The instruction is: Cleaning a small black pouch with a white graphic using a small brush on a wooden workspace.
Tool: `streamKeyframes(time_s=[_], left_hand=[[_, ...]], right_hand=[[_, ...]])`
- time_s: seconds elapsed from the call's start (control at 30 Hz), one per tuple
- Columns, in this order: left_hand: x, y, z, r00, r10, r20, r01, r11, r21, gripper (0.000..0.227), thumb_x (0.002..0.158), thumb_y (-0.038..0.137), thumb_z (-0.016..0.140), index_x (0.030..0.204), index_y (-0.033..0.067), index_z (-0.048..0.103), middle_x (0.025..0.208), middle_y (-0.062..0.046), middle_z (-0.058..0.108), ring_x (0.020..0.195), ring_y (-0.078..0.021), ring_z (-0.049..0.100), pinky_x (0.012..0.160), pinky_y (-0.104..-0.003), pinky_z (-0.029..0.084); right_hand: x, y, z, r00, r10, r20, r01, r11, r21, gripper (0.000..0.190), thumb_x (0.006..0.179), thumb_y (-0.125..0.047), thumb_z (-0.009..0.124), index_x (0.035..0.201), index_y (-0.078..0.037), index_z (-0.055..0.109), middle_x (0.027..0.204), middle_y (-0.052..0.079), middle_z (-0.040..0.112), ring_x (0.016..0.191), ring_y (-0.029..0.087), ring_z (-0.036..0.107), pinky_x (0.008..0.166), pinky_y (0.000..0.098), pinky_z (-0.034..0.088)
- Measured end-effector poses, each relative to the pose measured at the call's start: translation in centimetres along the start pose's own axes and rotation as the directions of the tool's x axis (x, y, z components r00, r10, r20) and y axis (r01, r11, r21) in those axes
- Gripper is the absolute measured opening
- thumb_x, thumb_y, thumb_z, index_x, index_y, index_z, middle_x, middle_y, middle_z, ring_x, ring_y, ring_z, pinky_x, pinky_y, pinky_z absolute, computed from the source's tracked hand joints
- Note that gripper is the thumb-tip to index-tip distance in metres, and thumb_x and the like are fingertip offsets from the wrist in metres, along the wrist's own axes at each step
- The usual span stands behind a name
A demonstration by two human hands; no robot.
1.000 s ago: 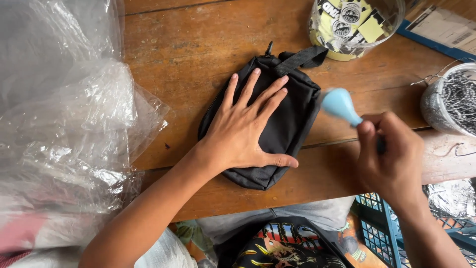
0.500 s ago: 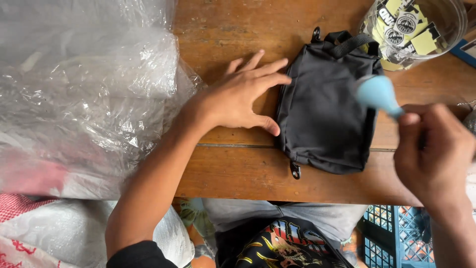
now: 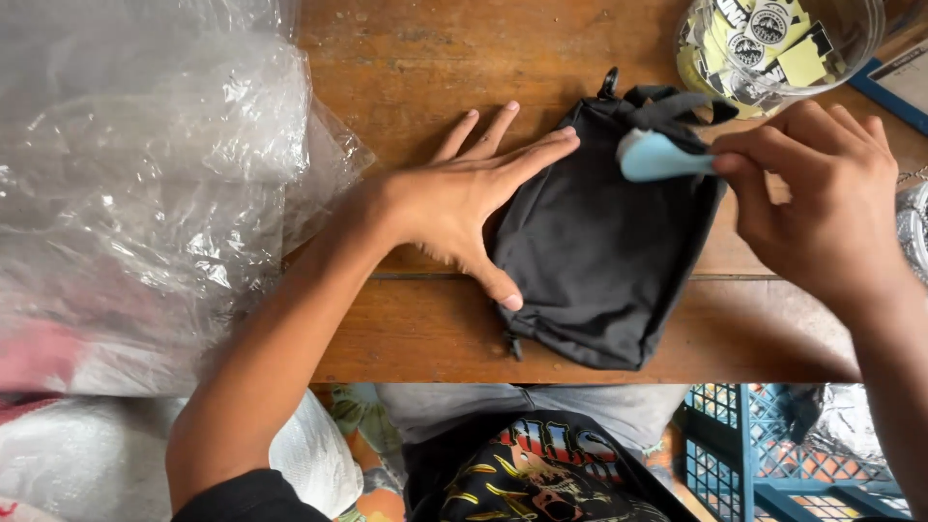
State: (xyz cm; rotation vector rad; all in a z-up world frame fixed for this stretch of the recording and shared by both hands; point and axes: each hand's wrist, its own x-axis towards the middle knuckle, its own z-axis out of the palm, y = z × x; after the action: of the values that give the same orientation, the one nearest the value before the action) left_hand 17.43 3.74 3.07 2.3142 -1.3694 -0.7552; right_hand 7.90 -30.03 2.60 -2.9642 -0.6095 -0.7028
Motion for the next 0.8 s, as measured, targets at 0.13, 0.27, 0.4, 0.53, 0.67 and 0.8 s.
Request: streamKeyframes(time_s=[0.13, 0.27, 0.4, 0.53, 0.67, 0.8], left_hand=[[-0.2, 0.1, -0.4, 0.999, -0.001, 0.036, 0.002, 1.0, -0.017, 0.155, 0.058, 0.062, 0.101, 0.163, 0.0238, -0.006, 0.175, 0.003, -0.004, 0.153, -0.0437, -0.023, 0.117, -0.06, -0.022], [-0.2, 0.2, -0.5, 0.998, 0.006, 0.055, -0.003, 0.999, -0.041, 0.156, 0.058, 0.058, 0.104, 0.162, 0.0226, -0.007, 0.175, 0.001, -0.005, 0.152, -0.0414, -0.027, 0.115, -0.058, -0.024], [0.0, 0.0, -0.2, 0.999, 0.026, 0.028, -0.024, 0.997, -0.072, 0.162, 0.057, 0.056, 0.109, 0.161, 0.022, -0.011, 0.174, -0.021, -0.001, 0.15, -0.0411, -0.03, 0.112, -0.058, -0.027], [-0.2, -0.4, -0.1, 0.998, 0.059, -0.033, -0.062, 0.994, -0.094, 0.165, 0.054, 0.054, 0.112, 0.161, 0.0222, -0.01, 0.173, -0.024, 0.007, 0.152, -0.0451, -0.023, 0.115, -0.059, -0.02], [-0.2, -1.0, 0.3, 0.991, 0.102, -0.089, -0.11, 0.989, -0.102, 0.171, 0.054, 0.059, 0.115, 0.16, 0.0233, -0.014, 0.177, -0.016, 0.003, 0.154, -0.0522, -0.016, 0.116, -0.064, -0.017], [-0.1, -1.0, 0.2, 0.99, 0.097, -0.103, -0.11, 0.985, -0.132, 0.183, 0.051, 0.055, 0.123, 0.158, 0.0259, -0.021, 0.173, -0.034, 0.001, 0.155, -0.051, -0.018, 0.116, -0.065, -0.015]], right_hand=[[2.8, -1.3, -2.9, 0.954, -0.268, 0.131, 0.158, 0.826, 0.541, 0.025, 0.106, -0.015, 0.05, 0.096, -0.001, 0.069, 0.091, 0.008, 0.069, 0.08, 0.026, 0.063, 0.082, 0.0425, 0.041], [3.3, -1.0, -0.3, 0.854, -0.408, 0.323, 0.202, 0.832, 0.517, 0.012, 0.093, -0.019, 0.066, 0.092, -0.025, 0.076, 0.093, -0.005, 0.066, 0.083, 0.023, 0.052, 0.083, 0.0412, 0.031], [5.5, -1.3, 1.4, 0.897, -0.362, 0.252, 0.298, 0.919, 0.257, 0.012, 0.103, -0.016, 0.07, 0.103, -0.025, 0.076, 0.102, 0.001, 0.061, 0.099, 0.029, 0.053, 0.083, 0.0448, 0.034], [6.6, -1.5, 1.1, 0.933, -0.349, 0.091, 0.327, 0.925, 0.194, 0.015, 0.118, -0.024, 0.066, 0.113, -0.021, 0.08, 0.111, 0.004, 0.063, 0.101, 0.035, 0.05, 0.095, 0.0485, 0.031], [6.7, 0.1, 0.0, 0.844, -0.475, 0.251, 0.256, 0.766, 0.59, 0.01, 0.094, -0.01, 0.069, 0.095, -0.014, 0.079, 0.088, 0.003, 0.067, 0.084, 0.025, 0.059, 0.082, 0.0432, 0.04], [6.8, 0.7, 1.1, 0.78, -0.534, 0.328, 0.289, 0.771, 0.568, 0.014, 0.092, -0.028, 0.065, 0.09, -0.023, 0.079, 0.092, -0.002, 0.069, 0.086, 0.025, 0.058, 0.082, 0.0449, 0.039]])
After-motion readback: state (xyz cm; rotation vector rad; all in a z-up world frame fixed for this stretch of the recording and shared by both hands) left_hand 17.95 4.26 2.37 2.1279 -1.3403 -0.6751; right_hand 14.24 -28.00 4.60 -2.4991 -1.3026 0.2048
